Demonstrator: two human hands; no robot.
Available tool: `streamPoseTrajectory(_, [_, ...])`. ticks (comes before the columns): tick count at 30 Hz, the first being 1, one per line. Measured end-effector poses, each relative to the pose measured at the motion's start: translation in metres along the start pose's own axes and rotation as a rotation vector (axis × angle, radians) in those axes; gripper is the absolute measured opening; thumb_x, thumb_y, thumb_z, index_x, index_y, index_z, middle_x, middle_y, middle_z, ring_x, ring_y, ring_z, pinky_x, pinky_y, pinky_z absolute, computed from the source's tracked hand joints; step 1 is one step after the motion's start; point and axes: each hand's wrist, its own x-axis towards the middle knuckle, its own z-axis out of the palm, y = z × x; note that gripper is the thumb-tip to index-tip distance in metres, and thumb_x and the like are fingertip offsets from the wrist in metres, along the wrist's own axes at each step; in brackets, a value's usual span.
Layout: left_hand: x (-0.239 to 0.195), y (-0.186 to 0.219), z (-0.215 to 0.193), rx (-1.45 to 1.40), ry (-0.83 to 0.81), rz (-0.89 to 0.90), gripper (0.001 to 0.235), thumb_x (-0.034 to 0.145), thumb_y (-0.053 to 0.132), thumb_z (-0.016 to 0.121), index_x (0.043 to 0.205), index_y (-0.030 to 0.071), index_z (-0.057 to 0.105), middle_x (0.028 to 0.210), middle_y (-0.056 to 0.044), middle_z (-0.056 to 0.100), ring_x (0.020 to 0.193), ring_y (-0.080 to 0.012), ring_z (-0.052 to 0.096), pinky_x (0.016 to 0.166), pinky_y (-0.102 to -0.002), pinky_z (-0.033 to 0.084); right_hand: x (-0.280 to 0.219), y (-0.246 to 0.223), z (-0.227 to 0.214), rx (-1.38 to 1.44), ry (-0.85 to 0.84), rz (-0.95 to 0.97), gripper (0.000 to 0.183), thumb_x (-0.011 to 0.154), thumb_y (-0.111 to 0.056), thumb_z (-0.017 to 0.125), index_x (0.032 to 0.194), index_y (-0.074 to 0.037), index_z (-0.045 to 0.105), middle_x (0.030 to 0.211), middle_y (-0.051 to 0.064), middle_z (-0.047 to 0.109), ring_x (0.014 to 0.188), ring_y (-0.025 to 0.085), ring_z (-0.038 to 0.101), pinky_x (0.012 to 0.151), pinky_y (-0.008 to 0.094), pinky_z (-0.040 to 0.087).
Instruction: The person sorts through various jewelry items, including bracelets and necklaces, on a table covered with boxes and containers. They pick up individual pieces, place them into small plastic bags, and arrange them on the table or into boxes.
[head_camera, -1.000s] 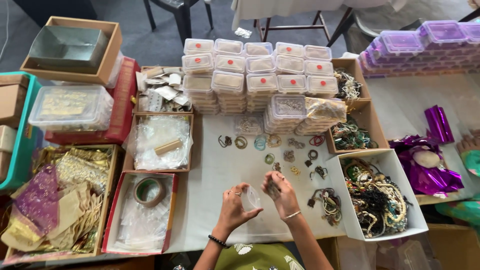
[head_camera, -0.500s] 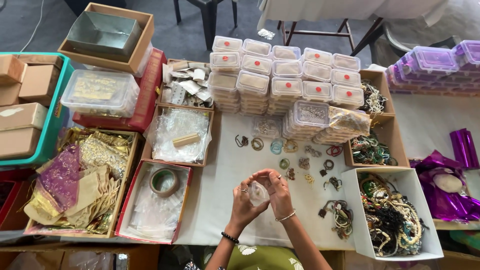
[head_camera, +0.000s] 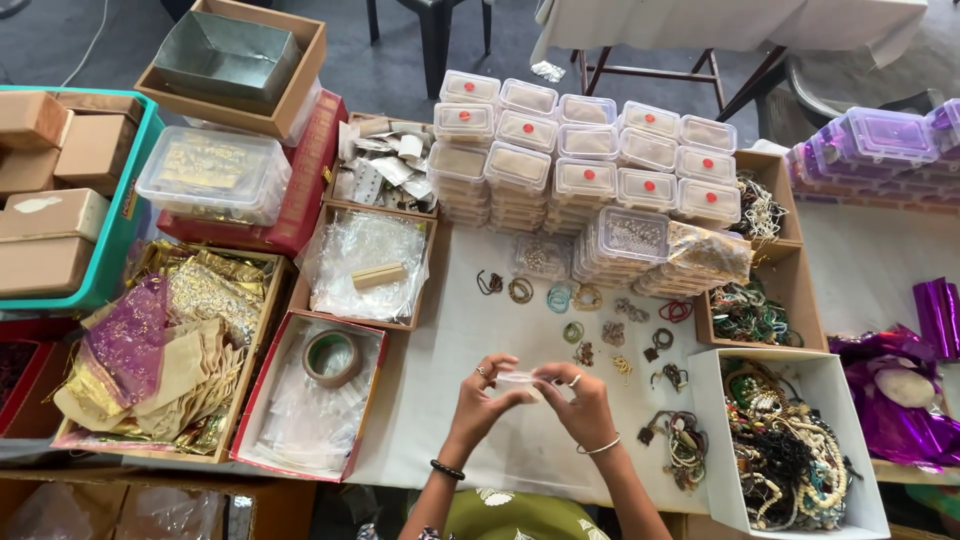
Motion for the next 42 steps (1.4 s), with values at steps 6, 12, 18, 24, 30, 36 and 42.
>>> streamPoseTrajectory(6, [0.003,-0.027,0.019,-0.239,0.015,-0.291,0.022,0.098,0.022,0.073,0.109,0.003,0.075,0.082,0.002,0.065,0.073,-0.0058,0.050,0.063,-0.023,0.040,0.000,0.059,0.022,0.587,0.056,0.325,0.030,0.085,-0.005,0.080,0.112,-0.002,0.069,0.093,0.001,0.072,0.084,0.010,0.067,0.074,0.026,0.056])
streamPoseTrajectory(12, [0.011,-0.011,0.036,-0.168,0.136,-0.202,0.025,0.098,0.026,0.068,0.101,0.002,0.074,0.085,0.003,0.072,0.078,-0.0039,0.059,0.069,-0.024,0.051,-0.009,0.067,0.042,0.831,0.166,0.444,0.018,0.093,-0.014,0.072,0.103,0.002,0.073,0.096,0.002,0.075,0.091,0.010,0.066,0.085,0.026,0.053])
streamPoseTrajectory(18, [0.004,-0.031,0.037,-0.343,0.161,-0.378,0.036,0.102,0.035,0.060,0.105,0.001,0.074,0.092,-0.002,0.074,0.083,-0.0078,0.064,0.072,-0.026,0.054,-0.014,0.069,0.041,0.726,0.138,0.514,0.023,0.095,-0.021,0.070,0.104,-0.001,0.076,0.095,0.000,0.076,0.090,0.008,0.065,0.088,0.026,0.050])
streamPoseTrajectory(24, [0.000,-0.023,0.035,-0.344,0.037,-0.420,0.030,0.091,0.019,0.072,0.115,0.003,0.070,0.100,-0.002,0.077,0.092,-0.0095,0.070,0.082,-0.027,0.057,-0.027,0.111,0.051,0.806,0.285,0.592,0.027,0.093,-0.023,0.073,0.107,0.000,0.075,0.093,0.003,0.075,0.087,0.011,0.065,0.084,0.028,0.051])
streamPoseTrajectory(30, [-0.006,-0.031,0.042,-0.343,0.173,-0.468,0.027,0.094,0.009,0.070,0.120,0.005,0.063,0.091,-0.008,0.077,0.086,-0.0123,0.072,0.080,-0.028,0.060,-0.020,0.095,0.044,0.824,0.366,0.634,0.035,0.083,-0.014,0.080,0.111,-0.010,0.060,0.087,0.004,0.074,0.083,0.013,0.070,0.080,0.028,0.054])
streamPoseTrajectory(36, [-0.013,-0.039,0.041,-0.044,0.139,-0.249,0.032,0.093,0.005,0.063,0.124,0.011,0.071,0.090,-0.006,0.078,0.079,-0.0115,0.073,0.072,-0.029,0.060,-0.036,0.137,0.056,0.817,0.371,0.569,0.024,0.086,-0.008,0.084,0.093,-0.003,0.062,0.087,0.001,0.066,0.082,0.012,0.066,0.074,0.028,0.054])
streamPoseTrajectory(42, [-0.014,-0.023,0.037,0.074,0.172,-0.157,0.033,0.090,0.005,0.073,0.122,0.011,0.075,0.099,-0.009,0.080,0.086,-0.0141,0.076,0.077,-0.029,0.061,-0.040,0.150,0.039,0.718,0.214,0.566,0.029,0.081,0.001,0.078,0.110,0.001,0.075,0.105,0.006,0.076,0.095,0.014,0.071,0.085,0.029,0.059])
